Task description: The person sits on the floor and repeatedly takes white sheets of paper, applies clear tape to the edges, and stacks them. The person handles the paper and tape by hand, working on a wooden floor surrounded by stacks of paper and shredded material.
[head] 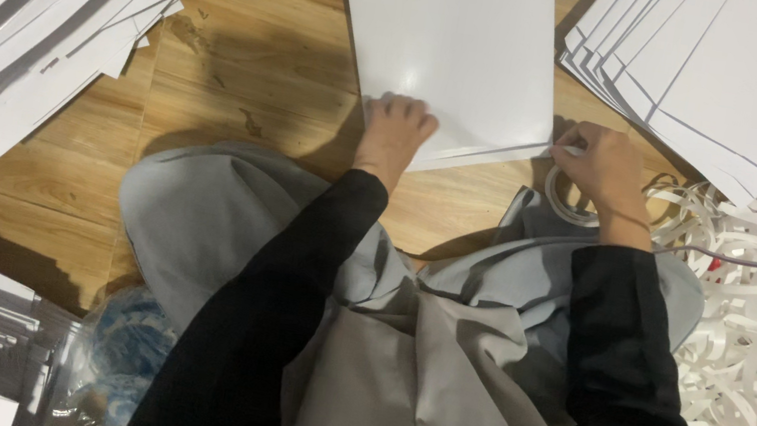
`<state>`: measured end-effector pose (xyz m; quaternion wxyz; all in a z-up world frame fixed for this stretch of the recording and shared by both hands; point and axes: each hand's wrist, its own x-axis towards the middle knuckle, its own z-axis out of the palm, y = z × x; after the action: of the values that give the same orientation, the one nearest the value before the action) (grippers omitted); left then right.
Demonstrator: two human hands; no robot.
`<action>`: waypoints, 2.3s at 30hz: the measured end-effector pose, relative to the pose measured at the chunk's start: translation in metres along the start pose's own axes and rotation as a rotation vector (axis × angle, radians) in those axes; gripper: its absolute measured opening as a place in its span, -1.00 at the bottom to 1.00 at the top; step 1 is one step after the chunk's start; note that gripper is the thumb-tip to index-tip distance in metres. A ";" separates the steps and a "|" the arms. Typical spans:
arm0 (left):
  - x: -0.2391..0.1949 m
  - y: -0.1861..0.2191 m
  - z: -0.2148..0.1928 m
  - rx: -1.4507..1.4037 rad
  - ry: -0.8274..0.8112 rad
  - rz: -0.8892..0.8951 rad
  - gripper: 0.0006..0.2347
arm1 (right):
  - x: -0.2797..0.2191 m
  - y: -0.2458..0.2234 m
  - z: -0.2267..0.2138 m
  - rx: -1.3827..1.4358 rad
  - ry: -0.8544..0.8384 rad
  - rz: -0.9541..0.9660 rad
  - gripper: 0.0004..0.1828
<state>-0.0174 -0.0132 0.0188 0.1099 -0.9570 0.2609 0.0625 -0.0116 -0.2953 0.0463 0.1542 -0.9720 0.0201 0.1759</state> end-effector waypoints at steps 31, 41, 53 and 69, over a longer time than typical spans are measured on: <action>0.101 0.056 -0.041 0.508 -0.236 0.438 -0.10 | 0.005 -0.009 -0.029 0.278 -0.087 0.126 -0.83; 0.084 0.043 -0.062 0.325 -0.284 0.516 -0.24 | 0.001 -0.013 -0.015 0.167 -0.114 0.258 -0.79; 0.106 0.073 -0.027 0.412 -0.201 0.446 -0.48 | -0.026 -0.039 -0.041 0.077 -0.163 0.148 -0.37; 0.097 0.068 -0.045 0.358 -0.220 0.416 -0.37 | -0.025 -0.040 -0.038 -0.290 -0.313 0.076 -0.42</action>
<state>0.0338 -0.1287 0.0330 0.2896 -0.8359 0.4449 0.1398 -0.0184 -0.2695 0.1003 0.0075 -0.9434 0.0071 0.3314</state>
